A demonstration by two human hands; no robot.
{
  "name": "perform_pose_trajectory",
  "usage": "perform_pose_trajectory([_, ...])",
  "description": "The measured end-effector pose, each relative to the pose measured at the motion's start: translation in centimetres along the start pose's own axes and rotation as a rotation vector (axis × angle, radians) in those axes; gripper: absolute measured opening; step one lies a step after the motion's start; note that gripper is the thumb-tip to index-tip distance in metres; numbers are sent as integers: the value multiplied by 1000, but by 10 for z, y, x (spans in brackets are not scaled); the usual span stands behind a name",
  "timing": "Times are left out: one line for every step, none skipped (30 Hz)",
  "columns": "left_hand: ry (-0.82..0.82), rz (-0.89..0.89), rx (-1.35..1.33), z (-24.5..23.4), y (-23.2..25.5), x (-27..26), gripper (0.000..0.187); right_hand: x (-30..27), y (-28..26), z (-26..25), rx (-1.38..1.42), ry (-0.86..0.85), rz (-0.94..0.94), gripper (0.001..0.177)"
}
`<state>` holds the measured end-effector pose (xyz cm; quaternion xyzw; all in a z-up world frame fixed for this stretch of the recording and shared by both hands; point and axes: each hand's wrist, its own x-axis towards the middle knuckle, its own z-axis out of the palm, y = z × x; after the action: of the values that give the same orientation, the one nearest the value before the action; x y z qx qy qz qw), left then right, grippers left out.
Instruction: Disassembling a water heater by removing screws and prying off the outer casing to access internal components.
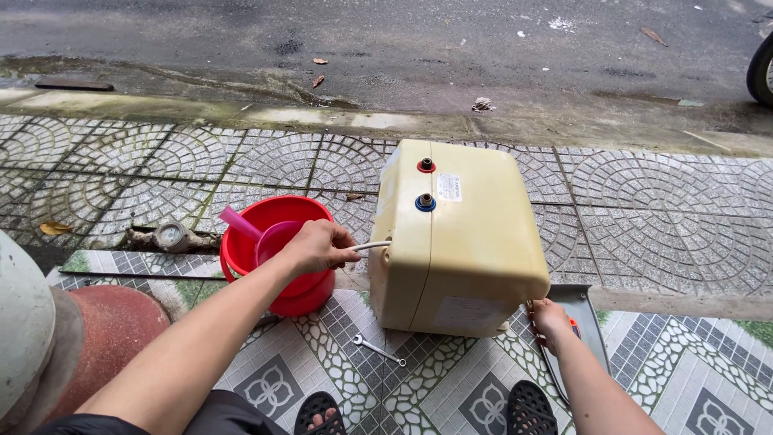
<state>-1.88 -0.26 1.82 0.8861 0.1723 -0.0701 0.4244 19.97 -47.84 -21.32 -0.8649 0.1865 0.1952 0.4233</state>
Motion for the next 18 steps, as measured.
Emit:
perform_pose_trajectory([5,-5,-5,0,0,-3,18,-3,-3,-3,-6,-3,-4,24])
perform_pose_trajectory([-2,24,16,1,0,-5,13,-6,-6,-5,-9,-14,-1,24])
perform_pose_trajectory([-10,55,39,1,1,-6,11,-8,-10,-9,-9,-23,2,25])
perform_pose_trajectory([-6,53,35,1,2,-7,11,-9,-14,-16,-13,-24,-2,25])
perform_pose_trajectory([-28,56,45,0,4,-9,13,-11,-19,-23,-177,29,-110,35])
perform_pose_trajectory([-50,59,54,0,5,-10,16,-11,-23,-30,-339,81,-219,45])
perform_pose_trajectory([-46,56,53,-2,7,-12,16,-20,-28,-29,-341,78,-223,45])
perform_pose_trajectory([-58,43,17,-2,8,-14,19,-28,-33,-29,-315,98,-313,43])
perform_pose_trajectory([-76,29,-19,-1,10,-17,23,-37,-34,-31,-291,118,-398,44])
perform_pose_trajectory([-76,26,-21,2,5,-14,23,-53,-38,-30,-294,116,-397,44])
perform_pose_trajectory([-78,17,-46,5,0,-9,27,-67,-44,-30,-248,113,-386,44])
perform_pose_trajectory([-80,8,-71,7,-4,-4,32,-82,-50,-31,-203,111,-375,46])
perform_pose_trajectory([-83,9,-69,8,-6,-2,32,-87,-53,-31,-201,112,-372,46])
perform_pose_trajectory([-93,-22,-5,10,-7,1,38,-91,-56,-31,-203,123,-364,43])
perform_pose_trajectory([-103,-52,58,12,-9,3,44,-96,-58,-32,-205,134,-355,41])
perform_pose_trajectory([-106,-51,60,12,-5,1,44,-90,-53,-30,-204,135,-353,41])
perform_pose_trajectory([-111,-80,83,12,-1,-1,45,-84,-48,-30,-223,139,-379,35])
perform_pose_trajectory([-117,-109,106,12,3,-3,46,-77,-42,-30,-242,144,-404,30])
